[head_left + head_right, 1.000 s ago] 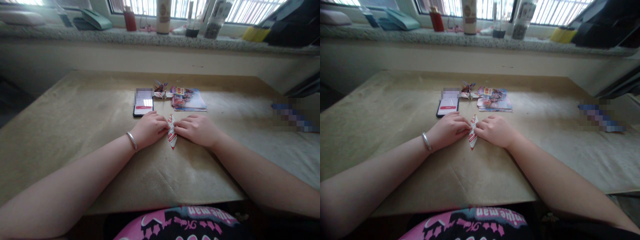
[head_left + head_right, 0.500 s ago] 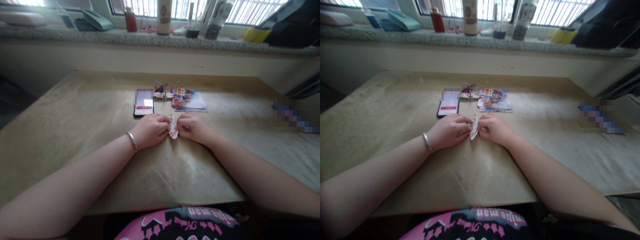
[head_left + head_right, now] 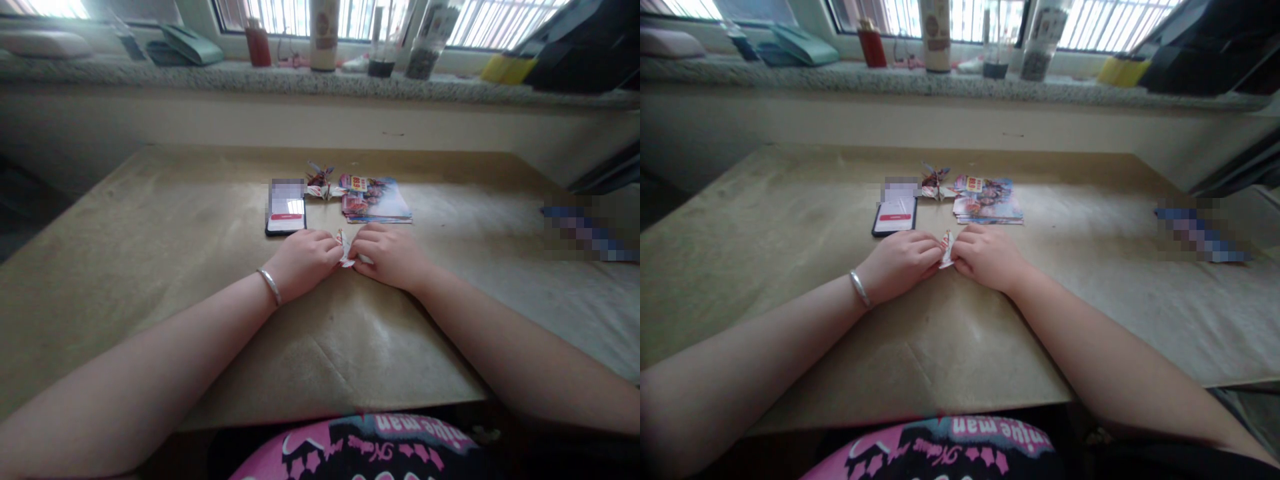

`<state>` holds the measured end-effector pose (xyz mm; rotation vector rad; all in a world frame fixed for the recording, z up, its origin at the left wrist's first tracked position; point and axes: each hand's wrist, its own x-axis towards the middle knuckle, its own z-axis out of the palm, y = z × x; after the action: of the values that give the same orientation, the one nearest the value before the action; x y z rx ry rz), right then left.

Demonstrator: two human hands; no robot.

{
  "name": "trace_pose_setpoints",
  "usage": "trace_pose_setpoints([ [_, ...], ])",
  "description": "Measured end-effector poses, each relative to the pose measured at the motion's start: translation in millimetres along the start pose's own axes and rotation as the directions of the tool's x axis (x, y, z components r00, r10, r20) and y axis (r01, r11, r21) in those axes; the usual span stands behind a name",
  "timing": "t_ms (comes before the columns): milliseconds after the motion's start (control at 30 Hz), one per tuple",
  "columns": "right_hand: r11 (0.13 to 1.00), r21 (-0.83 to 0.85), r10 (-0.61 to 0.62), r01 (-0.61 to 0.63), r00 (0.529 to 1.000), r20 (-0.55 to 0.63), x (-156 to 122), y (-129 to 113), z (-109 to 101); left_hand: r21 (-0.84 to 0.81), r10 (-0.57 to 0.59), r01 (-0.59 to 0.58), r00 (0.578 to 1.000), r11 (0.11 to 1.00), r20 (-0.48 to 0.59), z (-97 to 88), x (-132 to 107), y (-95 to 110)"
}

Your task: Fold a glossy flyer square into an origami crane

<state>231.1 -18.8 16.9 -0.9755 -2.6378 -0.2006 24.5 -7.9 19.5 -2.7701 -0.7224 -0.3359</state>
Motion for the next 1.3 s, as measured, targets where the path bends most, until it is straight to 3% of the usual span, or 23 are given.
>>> trace_pose_setpoints([
  [167, 0.993, -0.115, -0.022, 0.027, 0.999, 0.045, 0.6, -3.3, -5.3, 0.035, -0.004, 0.005, 1.000, 0.999, -0.024, 0.5, -0.8, 2.1],
  [567, 0.964, 0.111, 0.237, -0.240, 0.971, 0.037, 3.1, -6.8, 8.7, -0.051, -0.100, 0.099, 0.995, 0.994, -0.010, 7.0, 3.1, -0.1],
  [767, 0.851, 0.301, 0.405, -0.431, 0.902, 0.145, 5.6, -7.8, 11.1, -0.245, -0.206, 0.207, 0.978, 0.947, 0.032, 9.5, 2.1, -0.6],
  [933, 0.774, 0.435, 0.415, -0.459, 0.888, 0.198, 2.9, -3.9, 9.8, -0.339, -0.235, 0.223, 0.972, 0.914, 0.006, 12.0, 1.2, -3.7],
  [1100, 0.760, 0.458, 0.444, -0.461, 0.883, 0.152, 3.5, -3.0, 11.6, -0.363, -0.284, 0.251, 0.958, 0.897, -0.038, 18.2, 1.5, -6.7],
  [1300, 0.708, 0.451, 0.530, -0.544, 0.831, 0.171, 6.0, -4.5, 17.6, -0.420, -0.354, 0.323, 0.935, 0.848, 0.005, 22.6, 2.9, -8.2],
])
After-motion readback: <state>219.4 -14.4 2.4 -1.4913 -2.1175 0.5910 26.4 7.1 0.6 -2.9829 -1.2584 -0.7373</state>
